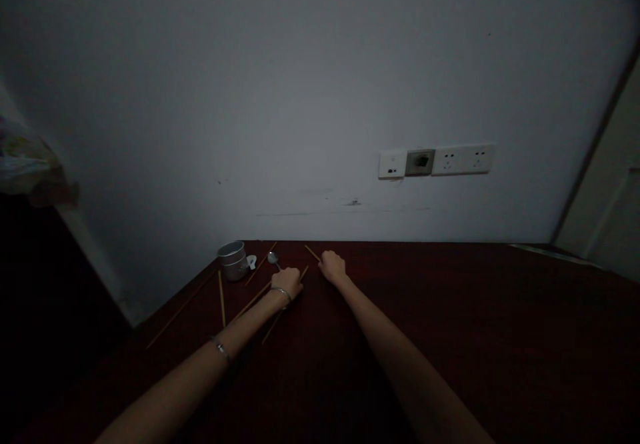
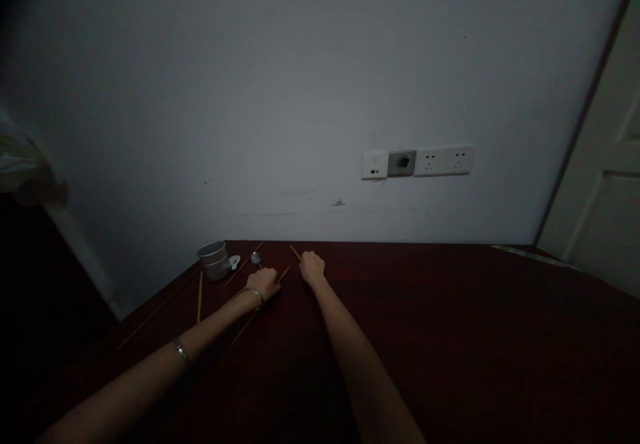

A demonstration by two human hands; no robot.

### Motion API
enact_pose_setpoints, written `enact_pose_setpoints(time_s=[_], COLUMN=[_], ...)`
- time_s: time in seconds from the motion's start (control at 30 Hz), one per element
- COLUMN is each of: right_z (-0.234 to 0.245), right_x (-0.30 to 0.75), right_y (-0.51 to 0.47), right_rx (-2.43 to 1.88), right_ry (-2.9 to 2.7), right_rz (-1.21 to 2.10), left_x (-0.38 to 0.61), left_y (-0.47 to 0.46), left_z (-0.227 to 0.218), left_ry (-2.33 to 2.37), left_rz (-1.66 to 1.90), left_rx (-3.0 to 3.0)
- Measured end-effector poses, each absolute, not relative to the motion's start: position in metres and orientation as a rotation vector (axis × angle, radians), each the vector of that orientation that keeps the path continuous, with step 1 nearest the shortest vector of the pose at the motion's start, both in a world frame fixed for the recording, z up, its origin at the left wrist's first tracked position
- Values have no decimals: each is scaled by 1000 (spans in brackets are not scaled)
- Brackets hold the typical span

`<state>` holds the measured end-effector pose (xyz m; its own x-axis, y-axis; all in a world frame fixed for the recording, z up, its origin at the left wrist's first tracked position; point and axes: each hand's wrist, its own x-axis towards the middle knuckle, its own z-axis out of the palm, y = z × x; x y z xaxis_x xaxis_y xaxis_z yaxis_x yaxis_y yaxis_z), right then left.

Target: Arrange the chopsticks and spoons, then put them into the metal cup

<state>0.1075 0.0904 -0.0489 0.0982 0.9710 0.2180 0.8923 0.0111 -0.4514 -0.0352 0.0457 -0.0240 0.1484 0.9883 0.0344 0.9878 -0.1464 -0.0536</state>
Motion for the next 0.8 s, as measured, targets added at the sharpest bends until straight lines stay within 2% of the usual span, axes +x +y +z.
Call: enact_pose_setpoints(time_s=[0.2,0.47,0.8], right_z=[-43,-27,-21], right_x=[124,163,182], right_y=[87,69,-15], right_rx=[-1790,-1437,-1104], right_ry=[-1582,-1184,-759], right_rz=[396,790,1124], left_x=[-44,-38,35], left_y=[57,71,49], left_z=[-16,16,-2], left_ry=[-2058,-2178,-2223], left_rz=[-284,-1177,-2082], left_rx=[-2380,-2457,-2690])
